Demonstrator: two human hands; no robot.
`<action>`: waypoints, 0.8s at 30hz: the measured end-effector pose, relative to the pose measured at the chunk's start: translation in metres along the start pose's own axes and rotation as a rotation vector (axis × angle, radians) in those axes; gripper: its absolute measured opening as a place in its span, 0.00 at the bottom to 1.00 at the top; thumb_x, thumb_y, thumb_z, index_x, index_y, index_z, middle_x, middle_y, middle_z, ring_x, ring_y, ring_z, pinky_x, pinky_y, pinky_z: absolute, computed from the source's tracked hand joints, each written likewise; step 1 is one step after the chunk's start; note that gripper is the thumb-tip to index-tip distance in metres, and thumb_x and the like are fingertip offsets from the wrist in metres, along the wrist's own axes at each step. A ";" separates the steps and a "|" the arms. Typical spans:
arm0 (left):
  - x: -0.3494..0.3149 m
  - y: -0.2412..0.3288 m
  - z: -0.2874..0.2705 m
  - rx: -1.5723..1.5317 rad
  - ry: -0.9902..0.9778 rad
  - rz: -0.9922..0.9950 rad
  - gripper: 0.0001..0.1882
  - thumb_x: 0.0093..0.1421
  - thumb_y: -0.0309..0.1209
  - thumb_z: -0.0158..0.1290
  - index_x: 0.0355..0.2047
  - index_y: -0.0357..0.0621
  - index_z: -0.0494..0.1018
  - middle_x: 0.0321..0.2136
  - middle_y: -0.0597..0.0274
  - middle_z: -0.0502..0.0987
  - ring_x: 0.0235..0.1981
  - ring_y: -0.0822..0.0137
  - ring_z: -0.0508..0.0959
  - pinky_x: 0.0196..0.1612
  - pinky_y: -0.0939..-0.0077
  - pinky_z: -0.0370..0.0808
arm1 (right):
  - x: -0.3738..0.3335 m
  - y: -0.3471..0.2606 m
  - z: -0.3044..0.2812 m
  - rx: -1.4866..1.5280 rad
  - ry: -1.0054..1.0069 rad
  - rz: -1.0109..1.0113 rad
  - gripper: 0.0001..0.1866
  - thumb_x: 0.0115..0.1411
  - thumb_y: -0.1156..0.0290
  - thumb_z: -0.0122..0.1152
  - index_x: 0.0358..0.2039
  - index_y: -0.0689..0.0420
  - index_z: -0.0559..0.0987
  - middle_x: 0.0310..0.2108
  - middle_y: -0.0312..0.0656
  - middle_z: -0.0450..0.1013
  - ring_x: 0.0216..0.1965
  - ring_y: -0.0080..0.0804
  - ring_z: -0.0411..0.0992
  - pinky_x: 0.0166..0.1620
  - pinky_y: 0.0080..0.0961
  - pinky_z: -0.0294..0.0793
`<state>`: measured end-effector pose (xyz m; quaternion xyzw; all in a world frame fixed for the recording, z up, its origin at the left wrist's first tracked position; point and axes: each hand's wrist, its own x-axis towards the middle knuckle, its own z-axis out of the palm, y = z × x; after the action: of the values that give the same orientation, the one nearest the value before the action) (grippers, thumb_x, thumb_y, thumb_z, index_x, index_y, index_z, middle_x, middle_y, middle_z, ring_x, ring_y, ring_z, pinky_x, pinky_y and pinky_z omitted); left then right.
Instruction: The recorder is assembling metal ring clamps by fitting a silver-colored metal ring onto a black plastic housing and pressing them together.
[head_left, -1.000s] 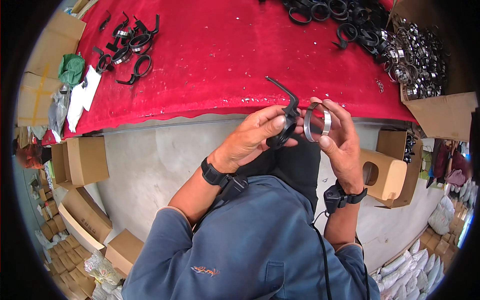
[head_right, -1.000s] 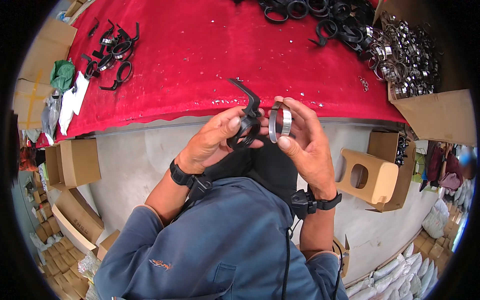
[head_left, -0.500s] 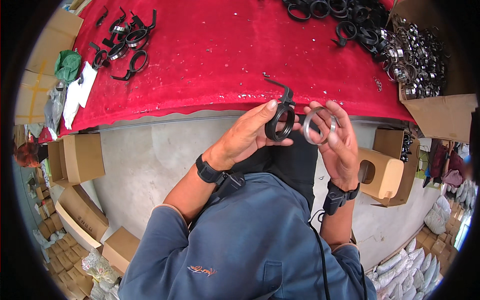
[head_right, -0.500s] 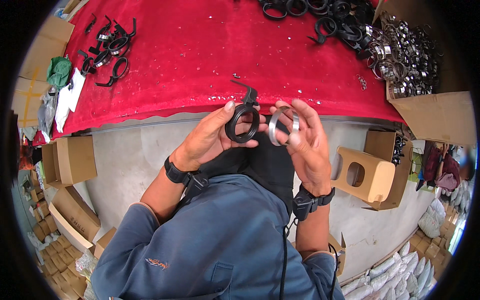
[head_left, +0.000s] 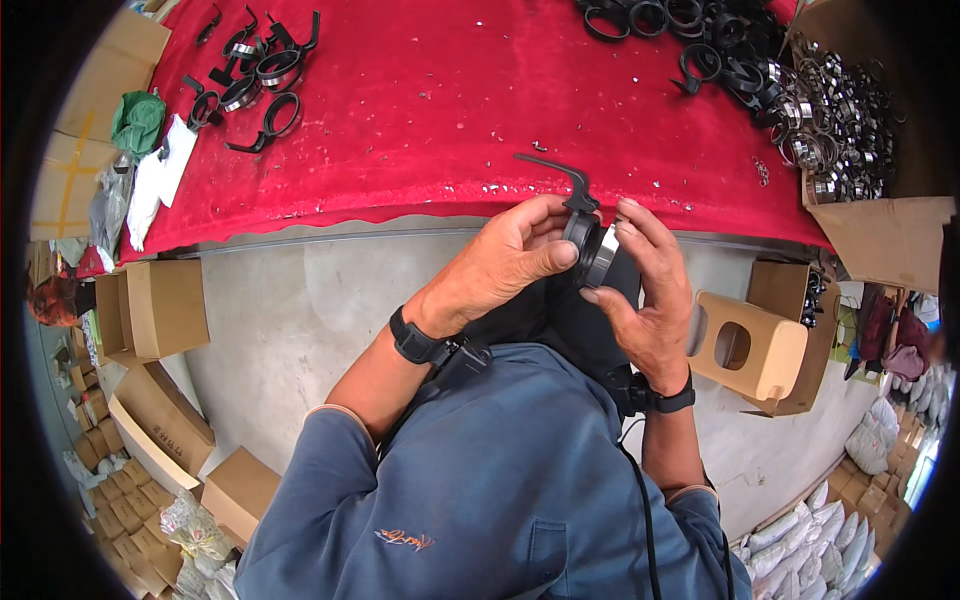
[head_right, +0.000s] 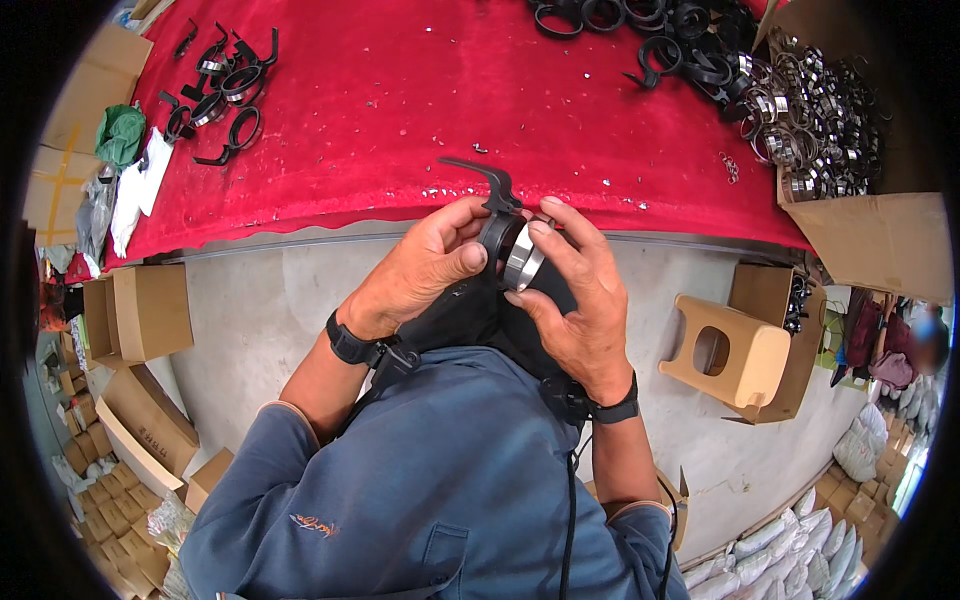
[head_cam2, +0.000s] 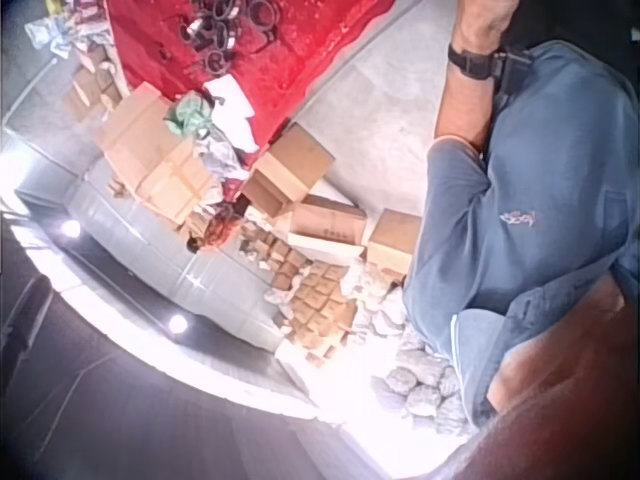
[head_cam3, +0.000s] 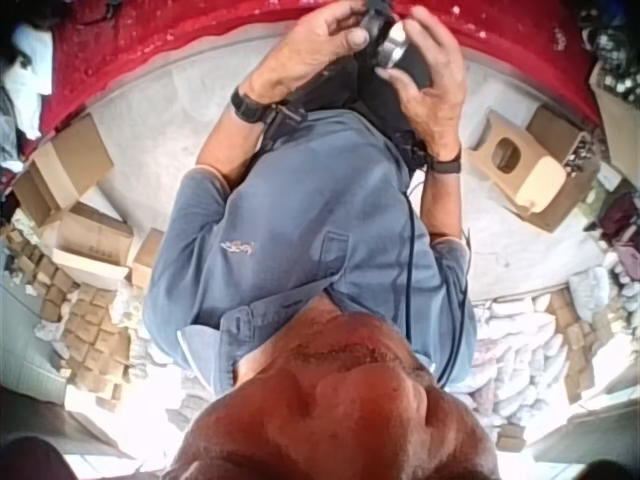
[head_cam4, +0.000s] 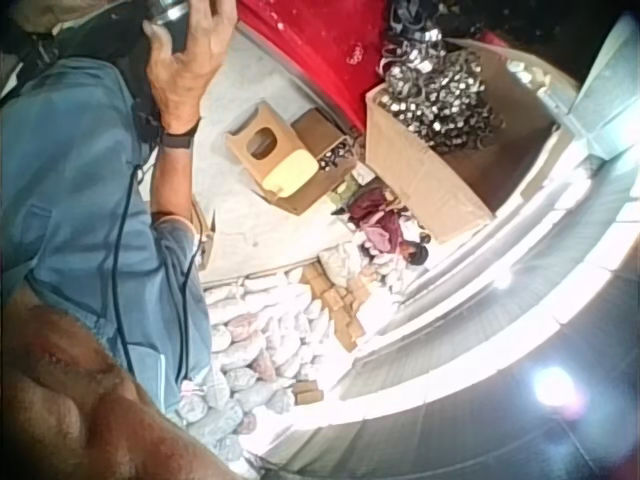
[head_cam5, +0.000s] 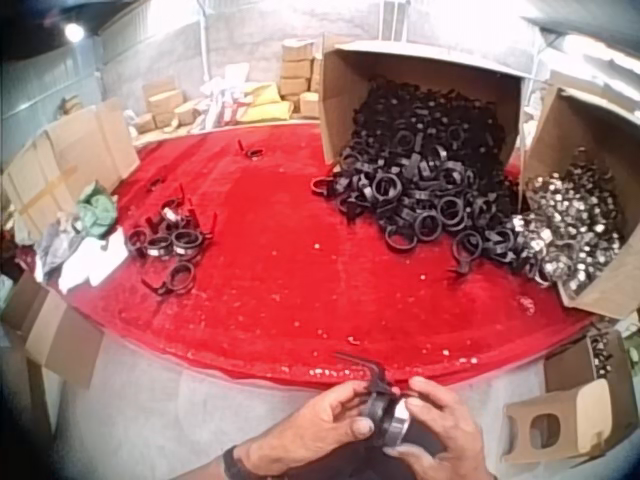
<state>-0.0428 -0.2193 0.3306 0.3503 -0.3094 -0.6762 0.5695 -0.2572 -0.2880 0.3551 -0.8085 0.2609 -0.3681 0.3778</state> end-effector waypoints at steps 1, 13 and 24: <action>0.000 0.000 -0.001 0.000 0.000 0.000 0.48 0.62 0.56 0.70 0.71 0.37 0.66 0.62 0.57 0.76 0.65 0.66 0.75 0.67 0.69 0.73 | 0.002 -0.002 0.001 -0.054 -0.009 -0.065 0.41 0.47 0.81 0.81 0.64 0.51 0.79 0.68 0.53 0.72 0.66 0.53 0.74 0.65 0.44 0.78; -0.004 0.014 -0.001 -0.054 -0.022 0.002 0.44 0.62 0.44 0.73 0.71 0.35 0.66 0.63 0.53 0.76 0.66 0.62 0.75 0.68 0.64 0.75 | 0.008 -0.007 0.009 -0.128 -0.042 -0.127 0.44 0.43 0.86 0.80 0.63 0.49 0.79 0.65 0.48 0.76 0.66 0.55 0.74 0.66 0.47 0.78; -0.002 0.017 0.001 0.009 -0.032 0.047 0.45 0.60 0.39 0.75 0.71 0.32 0.66 0.63 0.52 0.76 0.68 0.59 0.74 0.71 0.61 0.71 | 0.008 -0.006 0.012 -0.095 -0.030 -0.104 0.42 0.43 0.89 0.78 0.62 0.49 0.81 0.68 0.55 0.69 0.65 0.55 0.74 0.65 0.45 0.81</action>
<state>-0.0341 -0.2198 0.3455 0.3346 -0.3295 -0.6666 0.5789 -0.2420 -0.2847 0.3574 -0.8433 0.2302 -0.3624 0.3234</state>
